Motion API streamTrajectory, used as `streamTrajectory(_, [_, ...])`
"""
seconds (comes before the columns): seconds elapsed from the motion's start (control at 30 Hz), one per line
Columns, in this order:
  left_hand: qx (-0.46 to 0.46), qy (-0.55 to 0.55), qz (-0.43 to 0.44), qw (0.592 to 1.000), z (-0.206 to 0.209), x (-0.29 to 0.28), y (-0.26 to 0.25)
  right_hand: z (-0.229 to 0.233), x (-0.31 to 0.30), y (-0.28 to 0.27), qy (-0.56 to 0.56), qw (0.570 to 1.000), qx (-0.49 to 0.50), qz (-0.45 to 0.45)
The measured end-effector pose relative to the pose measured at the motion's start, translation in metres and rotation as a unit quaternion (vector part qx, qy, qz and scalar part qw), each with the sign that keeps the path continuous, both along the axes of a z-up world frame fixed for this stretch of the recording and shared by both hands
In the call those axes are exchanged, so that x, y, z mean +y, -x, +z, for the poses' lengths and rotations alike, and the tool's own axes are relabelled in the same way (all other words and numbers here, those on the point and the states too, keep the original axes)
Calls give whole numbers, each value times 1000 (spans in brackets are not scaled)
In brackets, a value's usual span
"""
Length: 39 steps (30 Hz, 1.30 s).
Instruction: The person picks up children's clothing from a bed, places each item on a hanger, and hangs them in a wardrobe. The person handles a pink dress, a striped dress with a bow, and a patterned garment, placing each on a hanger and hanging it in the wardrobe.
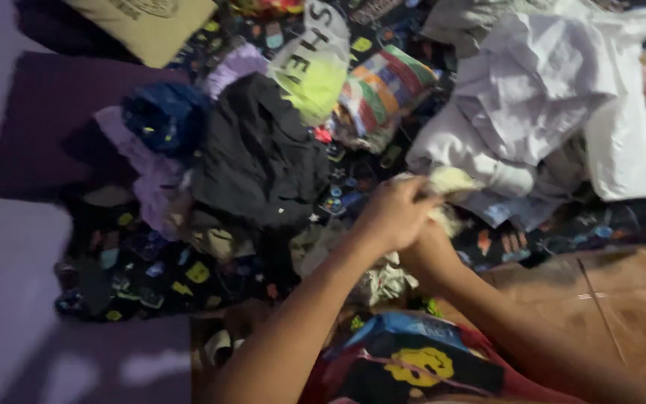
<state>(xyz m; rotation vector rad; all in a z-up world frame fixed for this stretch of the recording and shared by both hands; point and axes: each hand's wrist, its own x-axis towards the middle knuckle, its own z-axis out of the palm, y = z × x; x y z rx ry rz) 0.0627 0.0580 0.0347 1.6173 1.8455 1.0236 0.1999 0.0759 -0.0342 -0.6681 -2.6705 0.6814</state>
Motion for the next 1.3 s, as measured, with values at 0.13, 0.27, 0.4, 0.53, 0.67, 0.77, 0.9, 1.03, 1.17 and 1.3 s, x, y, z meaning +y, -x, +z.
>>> streamTrajectory(0.13, [-182,316,-142,920,27,-9,-53,-31,7,-12,76,994,-29,-76])
streamTrajectory(0.27, [-465,266,-241,809,35,-40,-74,-39,-8,-31,122,986,6,-111])
streamTrajectory(0.4, [-335,79,-336,877,28,-64,-74,-44,-40,-42,168,977,35,-127])
streamTrajectory(0.53, [-619,241,-304,683,24,-83,-72,-46,-72,-52,215,965,50,-140])
streamTrajectory(0.67, [-644,244,-365,627,18,-104,-82,-52,-99,-61,275,947,54,-156])
streamTrajectory(0.77, [-586,249,-442,632,10,-120,-152,-59,-113,-70,321,929,59,-176])
streamTrajectory(0.9, [-414,122,-572,698,-4,-125,-242,-66,-126,-92,377,900,74,-204])
streamTrajectory(1.03, [-434,168,-585,664,-15,-152,-268,-73,-138,-130,437,862,99,-237])
streamTrajectory(1.17, [-387,180,-528,734,-47,-169,-261,-80,-152,-189,499,812,133,-271])
streamTrajectory(1.3, [-43,133,-225,964,-129,-146,-237,-80,-173,-270,563,747,183,-304])
